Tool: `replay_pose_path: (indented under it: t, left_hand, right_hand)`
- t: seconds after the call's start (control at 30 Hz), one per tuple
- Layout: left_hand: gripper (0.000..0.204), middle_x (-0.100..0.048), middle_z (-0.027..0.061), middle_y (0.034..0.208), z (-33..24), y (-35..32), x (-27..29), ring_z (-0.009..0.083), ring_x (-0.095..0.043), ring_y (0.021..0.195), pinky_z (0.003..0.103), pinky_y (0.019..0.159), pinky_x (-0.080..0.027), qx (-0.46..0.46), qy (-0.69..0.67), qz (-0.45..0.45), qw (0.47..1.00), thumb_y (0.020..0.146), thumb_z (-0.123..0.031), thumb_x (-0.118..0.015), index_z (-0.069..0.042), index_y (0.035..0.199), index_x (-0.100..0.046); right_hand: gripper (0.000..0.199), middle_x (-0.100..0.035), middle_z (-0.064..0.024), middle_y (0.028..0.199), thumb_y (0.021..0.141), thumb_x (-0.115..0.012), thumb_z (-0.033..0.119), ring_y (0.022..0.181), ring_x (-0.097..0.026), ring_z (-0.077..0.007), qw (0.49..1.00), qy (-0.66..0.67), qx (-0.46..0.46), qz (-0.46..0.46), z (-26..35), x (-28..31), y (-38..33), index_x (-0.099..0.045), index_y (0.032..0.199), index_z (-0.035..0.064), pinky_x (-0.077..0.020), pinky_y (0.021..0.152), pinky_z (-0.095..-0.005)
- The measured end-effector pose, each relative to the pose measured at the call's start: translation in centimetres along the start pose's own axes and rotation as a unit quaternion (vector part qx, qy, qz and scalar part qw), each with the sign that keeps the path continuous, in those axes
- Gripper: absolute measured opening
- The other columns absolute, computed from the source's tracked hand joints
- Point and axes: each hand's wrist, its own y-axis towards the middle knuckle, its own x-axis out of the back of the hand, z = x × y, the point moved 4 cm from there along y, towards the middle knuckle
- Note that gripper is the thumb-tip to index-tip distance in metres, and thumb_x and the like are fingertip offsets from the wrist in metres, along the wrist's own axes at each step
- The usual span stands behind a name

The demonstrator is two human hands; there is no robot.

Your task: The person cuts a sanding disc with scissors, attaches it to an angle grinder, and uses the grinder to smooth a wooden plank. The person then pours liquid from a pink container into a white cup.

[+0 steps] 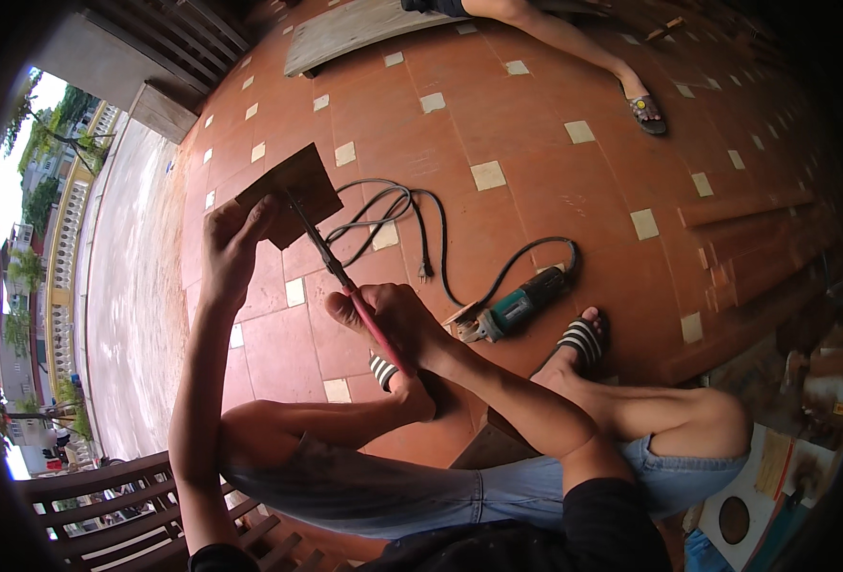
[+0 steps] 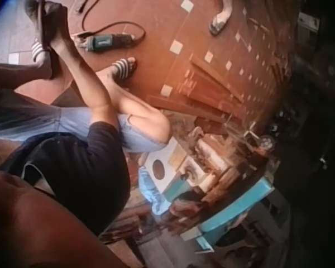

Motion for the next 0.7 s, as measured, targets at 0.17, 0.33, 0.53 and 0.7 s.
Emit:
replay_pose_path:
  t: [0.17,0.33,0.53,0.7]
  left_hand:
    - [0.031,-0.070,0.0001,0.079,0.6,-1.6,-2.3,0.0038,-0.056,0.072,0.024,0.064,-0.047,0.046,-0.126,0.034,0.990,0.100,-0.026,-0.072,0.005,0.095,-0.074]
    - [0.035,-0.070,0.0019,0.075,1.1,-2.1,-3.6,0.0046,-0.057,0.067,0.026,0.060,-0.048,0.070,-0.122,0.095,0.985,0.100,-0.028,-0.072,0.006,0.089,-0.073]
    - [0.036,-0.066,0.0033,0.067,0.0,-2.0,-4.3,0.0050,-0.054,0.061,0.027,0.053,-0.044,0.036,-0.140,0.109,0.983,0.099,-0.027,-0.072,0.006,0.085,-0.072]
    - [0.038,-0.066,0.0033,0.066,-1.2,-2.1,-3.5,0.0049,-0.054,0.061,0.027,0.054,-0.044,0.021,-0.059,0.118,0.991,0.099,-0.026,-0.072,0.007,0.081,-0.072]
  right_hand:
    - [0.066,-0.064,-0.0166,0.090,0.103,-0.049,0.065,0.086,-0.064,-0.0261,0.995,0.086,-0.032,0.029,-0.5,-0.9,-0.7,-0.056,0.107,-0.0002,-0.0507,0.080,-0.0370]
    - [0.052,-0.059,-0.0119,0.089,0.106,-0.052,0.053,0.087,-0.062,-0.0223,0.995,0.090,0.034,0.003,-0.2,-0.3,-0.6,-0.050,0.114,0.0021,-0.0507,0.081,-0.0356]
    - [0.051,-0.057,-0.0092,0.089,0.104,-0.056,0.054,0.082,-0.061,-0.0215,0.996,0.090,-0.009,-0.009,1.0,0.4,-1.0,-0.050,0.113,0.0038,-0.0513,0.077,-0.0360]
    - [0.055,-0.060,-0.0096,0.086,0.104,-0.054,0.058,0.080,-0.062,-0.0195,0.998,0.058,-0.024,-0.015,0.9,0.4,-1.0,-0.052,0.109,0.0028,-0.0509,0.074,-0.0356]
